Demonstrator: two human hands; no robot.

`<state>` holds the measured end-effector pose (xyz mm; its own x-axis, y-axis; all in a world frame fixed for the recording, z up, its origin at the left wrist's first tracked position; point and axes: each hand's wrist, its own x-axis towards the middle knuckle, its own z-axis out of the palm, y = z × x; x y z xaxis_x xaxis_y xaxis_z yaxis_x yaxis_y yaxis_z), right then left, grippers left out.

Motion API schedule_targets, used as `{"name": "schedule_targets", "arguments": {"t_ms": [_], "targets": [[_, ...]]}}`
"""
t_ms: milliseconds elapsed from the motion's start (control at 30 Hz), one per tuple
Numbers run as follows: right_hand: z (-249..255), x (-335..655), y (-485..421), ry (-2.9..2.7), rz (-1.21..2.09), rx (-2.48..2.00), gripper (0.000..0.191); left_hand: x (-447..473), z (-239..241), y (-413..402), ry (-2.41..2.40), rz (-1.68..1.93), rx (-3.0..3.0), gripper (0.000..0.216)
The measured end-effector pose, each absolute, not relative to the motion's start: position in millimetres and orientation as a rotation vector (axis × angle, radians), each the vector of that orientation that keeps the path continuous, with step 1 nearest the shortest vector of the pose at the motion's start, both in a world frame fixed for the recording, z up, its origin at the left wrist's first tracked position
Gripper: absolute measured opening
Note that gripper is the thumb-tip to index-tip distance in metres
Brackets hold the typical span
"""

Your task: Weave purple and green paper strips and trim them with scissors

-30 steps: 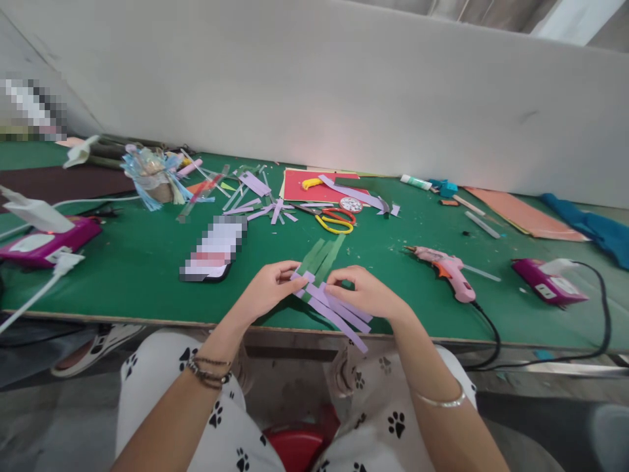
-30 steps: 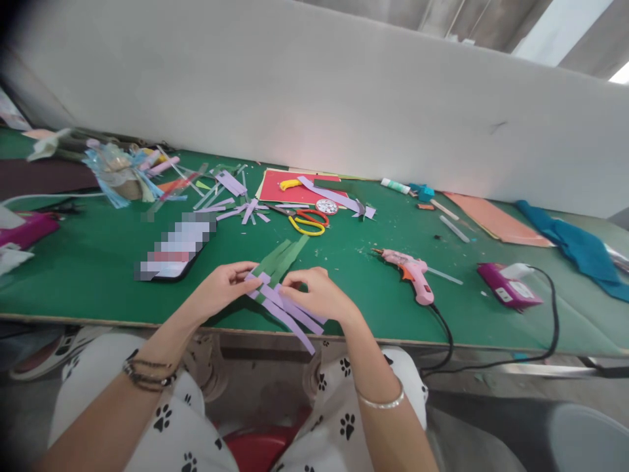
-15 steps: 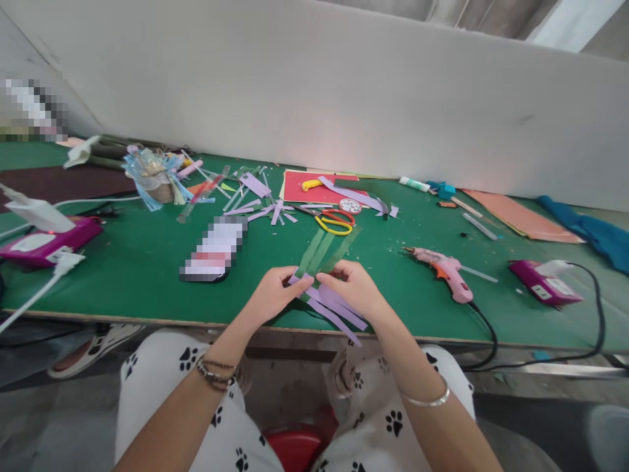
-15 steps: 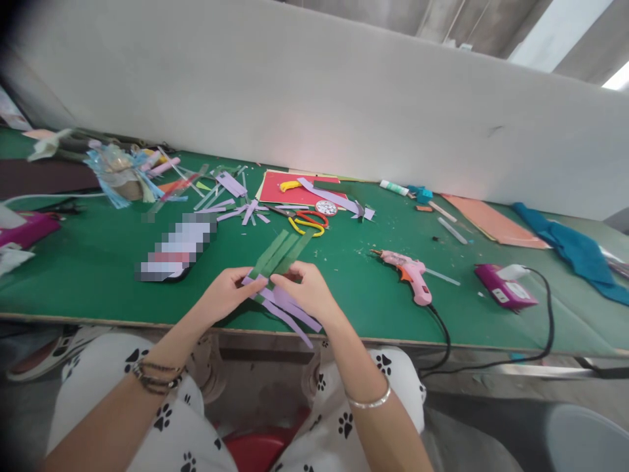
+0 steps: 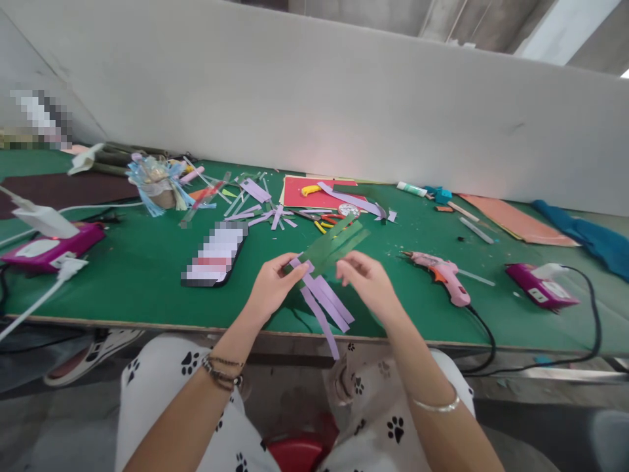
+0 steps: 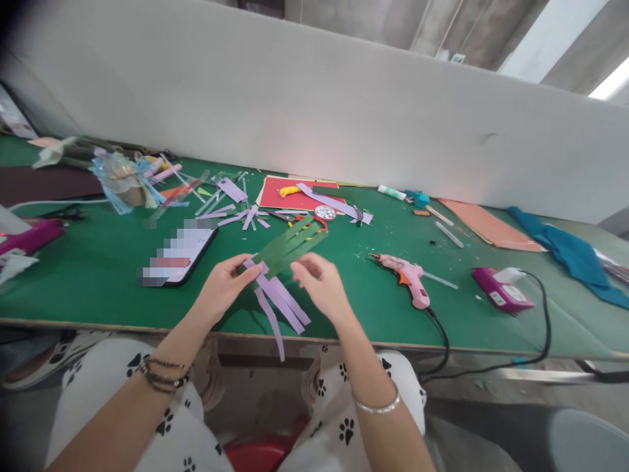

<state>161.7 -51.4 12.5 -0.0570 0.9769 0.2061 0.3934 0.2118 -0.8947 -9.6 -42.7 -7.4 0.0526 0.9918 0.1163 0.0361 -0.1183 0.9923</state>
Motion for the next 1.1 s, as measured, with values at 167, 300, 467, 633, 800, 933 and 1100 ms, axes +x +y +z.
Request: {"name": "schedule_targets", "arguments": {"t_ms": [167,300,467,633,800,933,1100], "targets": [[20.1,216.6,-50.3,-1.429,0.092,-1.648,0.021,-17.9,-4.6,-38.4,1.218,1.291,1.243,0.030],[18.0,236.0,-52.4,-1.461,-0.042,-1.753,0.019,-25.1,4.7,-33.7,1.256,1.332,1.277,0.031],[16.2,216.7,-39.9,-1.894,0.092,-1.812,0.020,-31.0,21.5,-21.6,1.226,1.363,1.413,0.027],[17.3,180.5,6.1,-2.092,0.138,-1.807,0.033,-35.5,20.5,-13.0,1.181,1.340,1.398,0.028],[13.4,154.6,49.4,-2.179,0.130,-1.911,0.038,-37.7,16.6,-12.4,1.141,1.264,1.369,0.030],[7.6,151.8,64.5,-2.134,0.100,-2.058,0.027,-39.6,15.2,-15.0,1.111,1.155,1.374,0.027],[7.0,155.6,78.1,-2.120,0.146,-2.135,0.030,-41.4,14.5,-20.3,1.067,1.055,1.475,0.023]]}}
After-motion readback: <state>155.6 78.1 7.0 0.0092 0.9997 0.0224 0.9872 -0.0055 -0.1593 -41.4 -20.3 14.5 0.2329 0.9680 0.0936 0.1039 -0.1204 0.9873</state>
